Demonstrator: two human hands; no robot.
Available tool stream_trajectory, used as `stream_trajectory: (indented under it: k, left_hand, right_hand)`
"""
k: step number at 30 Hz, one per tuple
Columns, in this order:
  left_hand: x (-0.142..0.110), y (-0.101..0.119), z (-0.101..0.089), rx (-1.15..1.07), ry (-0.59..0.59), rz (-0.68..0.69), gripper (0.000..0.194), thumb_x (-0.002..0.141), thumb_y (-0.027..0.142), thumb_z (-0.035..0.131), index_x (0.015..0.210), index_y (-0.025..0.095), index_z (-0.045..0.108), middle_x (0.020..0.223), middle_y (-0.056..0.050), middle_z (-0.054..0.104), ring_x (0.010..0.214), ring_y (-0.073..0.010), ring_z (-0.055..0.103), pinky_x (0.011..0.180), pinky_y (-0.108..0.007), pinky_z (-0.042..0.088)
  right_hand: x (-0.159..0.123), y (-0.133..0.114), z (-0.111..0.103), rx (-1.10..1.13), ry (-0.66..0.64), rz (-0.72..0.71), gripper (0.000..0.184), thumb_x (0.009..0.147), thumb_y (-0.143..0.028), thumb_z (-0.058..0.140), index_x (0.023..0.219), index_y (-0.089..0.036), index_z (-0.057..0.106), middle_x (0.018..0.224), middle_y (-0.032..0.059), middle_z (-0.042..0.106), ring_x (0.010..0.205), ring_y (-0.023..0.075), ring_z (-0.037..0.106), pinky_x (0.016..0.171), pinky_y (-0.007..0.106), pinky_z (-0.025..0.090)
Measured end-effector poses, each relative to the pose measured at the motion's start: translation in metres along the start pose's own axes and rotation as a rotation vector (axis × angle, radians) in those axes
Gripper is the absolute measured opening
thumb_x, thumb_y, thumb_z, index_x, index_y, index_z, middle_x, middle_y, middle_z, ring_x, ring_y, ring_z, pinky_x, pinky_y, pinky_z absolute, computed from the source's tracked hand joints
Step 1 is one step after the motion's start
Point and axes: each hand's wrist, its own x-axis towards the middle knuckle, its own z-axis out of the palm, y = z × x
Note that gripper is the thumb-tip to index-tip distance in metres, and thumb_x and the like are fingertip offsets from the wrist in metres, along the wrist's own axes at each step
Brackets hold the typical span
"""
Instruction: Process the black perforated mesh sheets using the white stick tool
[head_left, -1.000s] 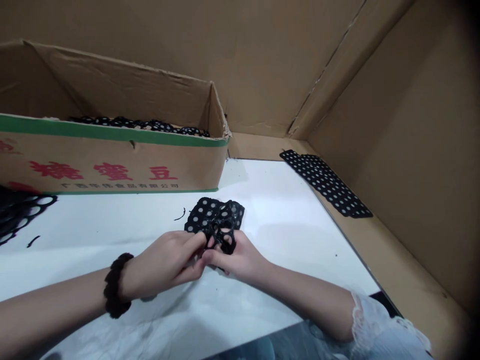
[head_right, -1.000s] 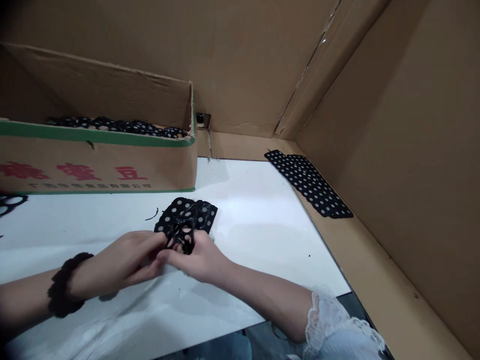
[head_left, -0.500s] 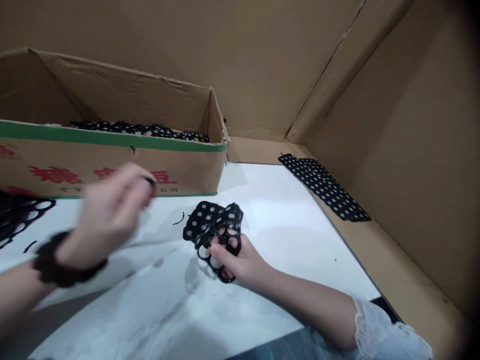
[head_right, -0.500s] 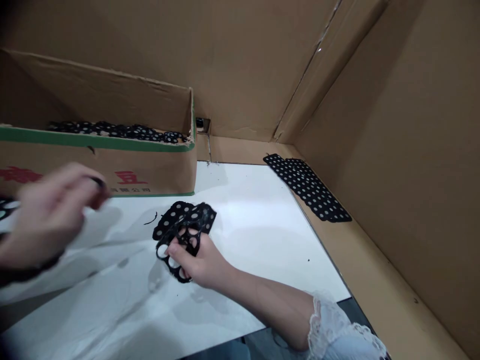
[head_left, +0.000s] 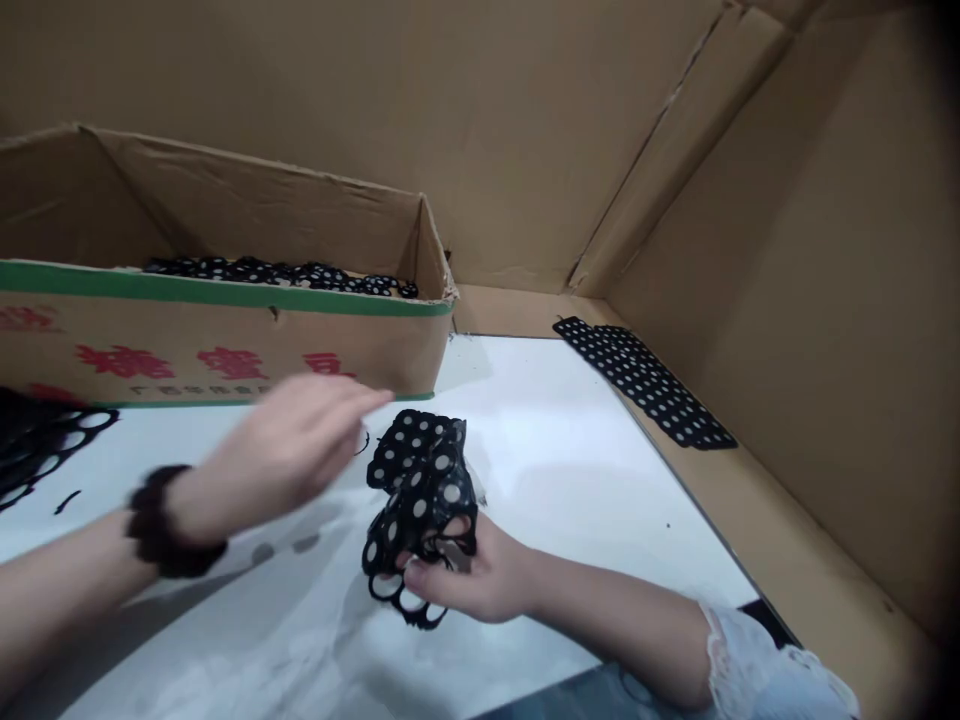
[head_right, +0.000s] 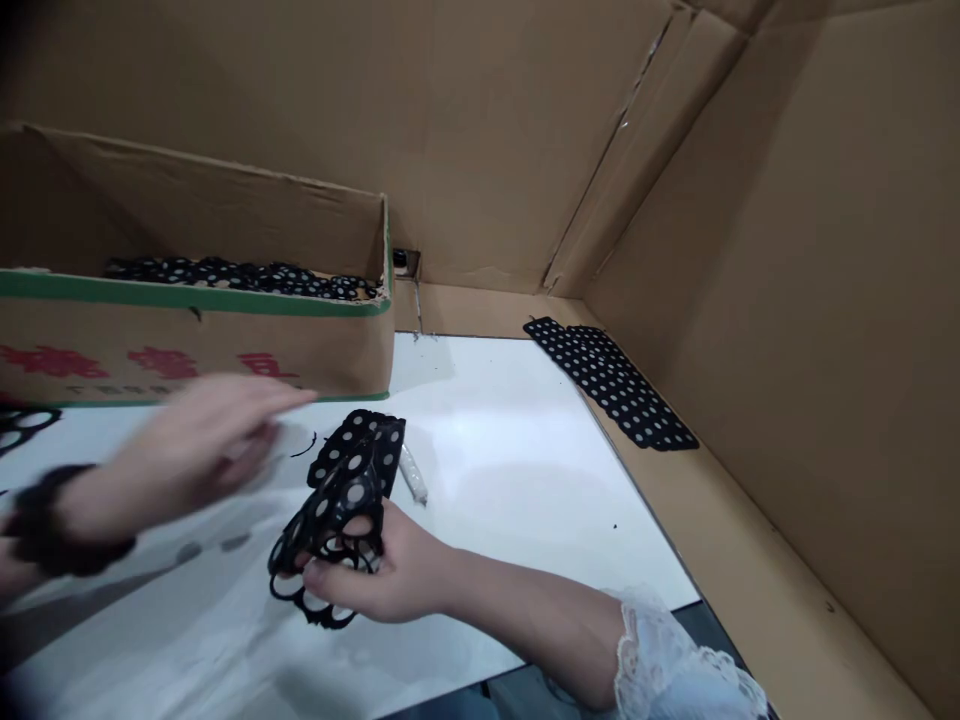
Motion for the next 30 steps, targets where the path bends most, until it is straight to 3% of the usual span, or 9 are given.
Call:
stream_trajectory:
  k: [3, 5, 7, 13, 18, 21, 24, 28, 30]
  left_hand:
    - [-0.005, 0.023, 0.043, -0.129, -0.294, 0.019, 0.067, 0.086, 0.027, 0.052, 0.144, 0.015, 0.021, 0.147, -0.016, 0.032, 0.133, -0.0291, 0.033, 0.105, -0.045, 0.038]
    - [-0.003, 0.025, 0.058, -0.181, -0.399, 0.042, 0.068, 0.084, 0.029, 0.054, 0.143, 0.016, 0.021, 0.152, -0.015, 0.022, 0.139, -0.0308, 0.021, 0.11, -0.051, 0.029]
    - [0.0, 0.022, 0.06, -0.212, -0.435, 0.075, 0.061, 0.085, 0.03, 0.053, 0.14, 0.018, 0.029, 0.151, -0.013, 0.027, 0.14, -0.0298, 0.021, 0.112, -0.053, 0.023]
    - [0.005, 0.018, 0.035, -0.222, -0.44, 0.069, 0.025, 0.089, 0.025, 0.047, 0.111, 0.018, 0.056, 0.115, -0.008, 0.062, 0.109, -0.0224, 0.055, 0.096, -0.036, 0.043]
    - [0.006, 0.021, 0.033, -0.119, -0.414, -0.104, 0.044, 0.094, 0.033, 0.038, 0.135, 0.019, 0.036, 0.113, -0.01, 0.059, 0.102, -0.0238, 0.055, 0.088, -0.037, 0.044]
    - [0.009, 0.023, 0.043, -0.088, -0.388, -0.11, 0.045, 0.092, 0.039, 0.042, 0.132, 0.019, 0.041, 0.107, -0.011, 0.055, 0.098, -0.0251, 0.052, 0.086, -0.039, 0.044]
    - [0.009, 0.017, 0.042, -0.165, -0.318, -0.063, 0.028, 0.088, 0.038, 0.047, 0.107, 0.019, 0.053, 0.114, -0.011, 0.05, 0.103, -0.0253, 0.048, 0.087, -0.038, 0.044]
    - [-0.003, -0.013, 0.008, -0.301, -0.231, -0.085, 0.02, 0.088, 0.036, 0.046, 0.093, 0.02, 0.056, 0.097, -0.007, 0.057, 0.088, -0.0212, 0.052, 0.081, -0.035, 0.045]
    - [-0.012, -0.028, -0.014, -0.33, -0.18, -0.107, 0.022, 0.085, 0.04, 0.049, 0.092, 0.02, 0.057, 0.092, -0.006, 0.059, 0.084, -0.021, 0.053, 0.081, -0.034, 0.046]
  right_hand:
    - [0.0, -0.012, 0.001, -0.02, -0.093, -0.064, 0.011, 0.077, -0.024, 0.049, 0.073, -0.018, 0.058, 0.075, 0.0042, 0.061, 0.077, 0.0165, 0.059, 0.078, 0.029, 0.05]
    - [0.0, -0.018, 0.0, 0.011, -0.149, -0.103, 0.014, 0.076, -0.022, 0.047, 0.069, -0.019, 0.057, 0.072, 0.0045, 0.061, 0.077, 0.0171, 0.059, 0.078, 0.029, 0.05]
    - [-0.002, -0.022, -0.002, 0.037, -0.154, -0.125, 0.016, 0.078, -0.023, 0.047, 0.068, -0.018, 0.059, 0.072, 0.0051, 0.062, 0.076, 0.0173, 0.059, 0.077, 0.03, 0.05]
    - [-0.013, -0.021, -0.024, 0.127, 0.262, -0.038, 0.023, 0.076, -0.043, 0.062, 0.074, -0.02, 0.062, 0.072, 0.0038, 0.063, 0.073, 0.0194, 0.061, 0.073, 0.033, 0.051]
    - [-0.014, -0.021, -0.037, 0.148, 0.442, -0.008, 0.035, 0.066, -0.055, 0.068, 0.072, -0.02, 0.061, 0.071, 0.0044, 0.06, 0.073, 0.0225, 0.059, 0.071, 0.036, 0.05]
    - [-0.013, -0.029, -0.04, 0.082, 0.376, -0.054, 0.031, 0.071, -0.05, 0.066, 0.072, -0.02, 0.06, 0.075, 0.0037, 0.059, 0.074, 0.0206, 0.058, 0.071, 0.033, 0.048]
    - [-0.015, -0.041, -0.047, -0.058, 0.231, -0.098, 0.023, 0.078, -0.042, 0.061, 0.074, -0.019, 0.059, 0.076, 0.0037, 0.059, 0.074, 0.019, 0.056, 0.071, 0.032, 0.046]
    - [-0.024, -0.051, -0.065, -0.137, 0.187, -0.014, 0.015, 0.08, -0.033, 0.059, 0.077, -0.019, 0.057, 0.072, 0.0009, 0.058, 0.068, 0.0149, 0.055, 0.068, 0.028, 0.046]
    - [-0.026, -0.049, -0.07, -0.207, 0.074, 0.047, 0.011, 0.081, -0.027, 0.058, 0.076, -0.018, 0.057, 0.071, -0.0003, 0.058, 0.067, 0.013, 0.054, 0.068, 0.026, 0.046]
